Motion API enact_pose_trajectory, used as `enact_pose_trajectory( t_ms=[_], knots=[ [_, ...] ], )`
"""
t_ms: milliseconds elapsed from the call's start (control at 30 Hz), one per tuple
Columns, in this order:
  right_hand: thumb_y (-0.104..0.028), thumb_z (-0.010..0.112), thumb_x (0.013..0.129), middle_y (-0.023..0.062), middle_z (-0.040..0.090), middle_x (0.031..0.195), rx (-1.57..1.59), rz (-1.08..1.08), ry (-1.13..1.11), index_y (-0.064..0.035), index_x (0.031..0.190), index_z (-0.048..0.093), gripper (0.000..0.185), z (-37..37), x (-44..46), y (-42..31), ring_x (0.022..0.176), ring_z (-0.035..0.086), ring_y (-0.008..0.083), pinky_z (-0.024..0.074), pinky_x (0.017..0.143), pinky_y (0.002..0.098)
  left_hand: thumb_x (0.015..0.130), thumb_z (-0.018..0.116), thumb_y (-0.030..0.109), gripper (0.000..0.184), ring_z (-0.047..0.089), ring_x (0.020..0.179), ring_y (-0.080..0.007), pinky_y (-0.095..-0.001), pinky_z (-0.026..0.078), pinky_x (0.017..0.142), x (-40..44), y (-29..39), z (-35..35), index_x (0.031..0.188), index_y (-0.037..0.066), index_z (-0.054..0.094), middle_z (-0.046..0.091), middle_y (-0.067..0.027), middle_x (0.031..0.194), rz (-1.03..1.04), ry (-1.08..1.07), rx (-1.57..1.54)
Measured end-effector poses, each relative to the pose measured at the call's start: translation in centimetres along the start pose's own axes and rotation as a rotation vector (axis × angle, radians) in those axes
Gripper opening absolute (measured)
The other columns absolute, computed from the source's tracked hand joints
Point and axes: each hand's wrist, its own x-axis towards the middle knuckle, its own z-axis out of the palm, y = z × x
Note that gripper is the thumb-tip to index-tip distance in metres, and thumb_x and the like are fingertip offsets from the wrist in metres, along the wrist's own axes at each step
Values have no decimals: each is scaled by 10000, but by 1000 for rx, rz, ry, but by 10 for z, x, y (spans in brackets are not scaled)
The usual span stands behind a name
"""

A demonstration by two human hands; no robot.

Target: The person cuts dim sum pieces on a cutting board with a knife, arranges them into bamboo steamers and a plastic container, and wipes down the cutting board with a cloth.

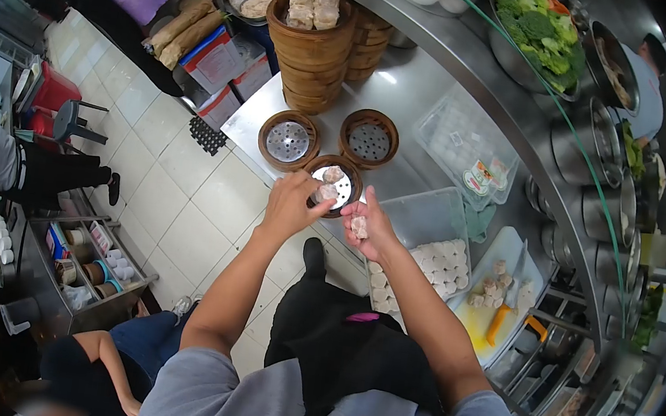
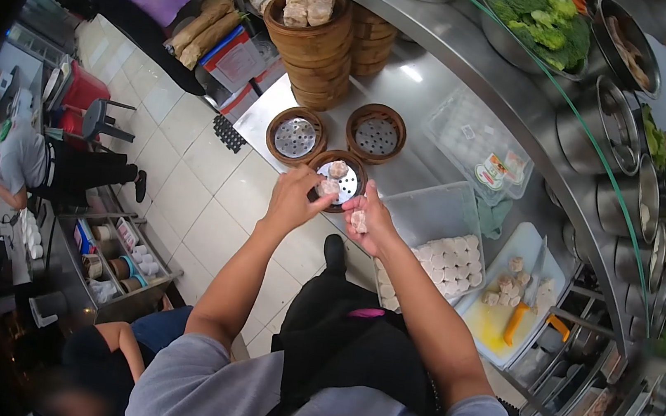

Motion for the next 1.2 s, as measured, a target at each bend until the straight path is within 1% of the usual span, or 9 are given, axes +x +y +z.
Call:
enact_pose_trajectory(
  t_ms=[133, 333, 433, 500, 633, 833, 967, 1100, 1200],
  knots=[
    [-695, 360, 1053, 44, 572, 740, 43, -71, 45, -49, 988, 602, 693, -2, 6, 4, 559, 542, 173, 411, 496, 303, 801, 865, 362, 418, 512, 1283, -340, -490, 379, 1025, -4, -20, 18, 1128, 115, 784, 553, -149, 1391, -18, 130, 54],
    [-681, 342, 1063, 58, 589, 837, 91, -100, 41, -48, 1080, 606, 686, -12, -9, 6, 648, 585, 193, 447, 549, 324, 814, 851, 370, 646, 497, 1316, -377, -502, 373, 1070, -10, -3, 20, 1363, 96, 649, 523, -174, 1448, -29, 144, 136],
    [-746, 305, 1035, 74, 622, 976, 96, -126, 112, -66, 1244, 574, 760, -9, -12, 15, 787, 620, 206, 513, 700, 363, 806, 849, 352, 738, 497, 1321, -383, -505, 376, 1089, -10, 51, -5, 1438, 87, 572, 532, -183, 1434, 173, -153, -228],
    [-802, 316, 995, 68, 666, 1101, 197, -166, 113, -98, 1281, 564, 800, -3, -20, 22, 974, 629, 194, 529, 863, 413, 803, 825, 207, 579, 586, 1176, -378, -465, 453, 1017, -12, 75, 10, 1332, 63, 640, 624, -178, 1301, 290, -223, -317],
    [-724, 384, 1034, 59, 663, 1070, 300, -182, -2, -103, 1298, 565, 698, -48, -53, 26, 925, 634, 169, 531, 868, 405, 825, 781, 70, 399, 644, 1041, -377, -443, 512, 915, 3, 76, 36, 1206, 29, 671, 693, -162, 1115, 303, -153, -302],
    [-212, 617, 1026, 75, 703, 858, -448, -984, 1025, -47, 1037, 694, 183, -210, -120, 28, 792, 656, 191, 534, 732, 355, 811, 815, 178, 362, 602, 1058, -325, -460, 424, 884, 48, 42, 50, 1125, 73, 669, 694, -89, 1090, 388, -76, 202],
    [-244, 673, 967, 131, 743, 1000, -1113, -849, 1492, -94, 1058, 703, 178, -320, -186, -8, 898, 694, 306, 540, 826, 427, 796, 810, 214, 402, 596, 1039, -324, -469, 421, 878, 55, 41, 52, 1157, 97, 678, 706, -68, 1094, 449, -111, 278],
    [-386, 723, 883, 171, 749, 1026, -1693, -369, 1168, -126, 1197, 721, 407, -363, -204, -30, 970, 701, 358, 536, 909, 467, 775, 835, 189, 536, 604, 1073, -319, -486, 426, 898, 57, 28, 43, 1276, 125, 656, 704, -89, 1115, 266, -115, 269],
    [-309, 764, 882, 159, 762, 1051, -1654, -548, 1080, -118, 1176, 714, 355, -385, -200, -31, 991, 715, 356, 543, 887, 463, 756, 849, 170, 535, 592, 1146, -304, -481, 398, 957, 53, 36, 37, 1254, 146, 656, 698, -100, 1120, 205, -161, 270]
  ],
)
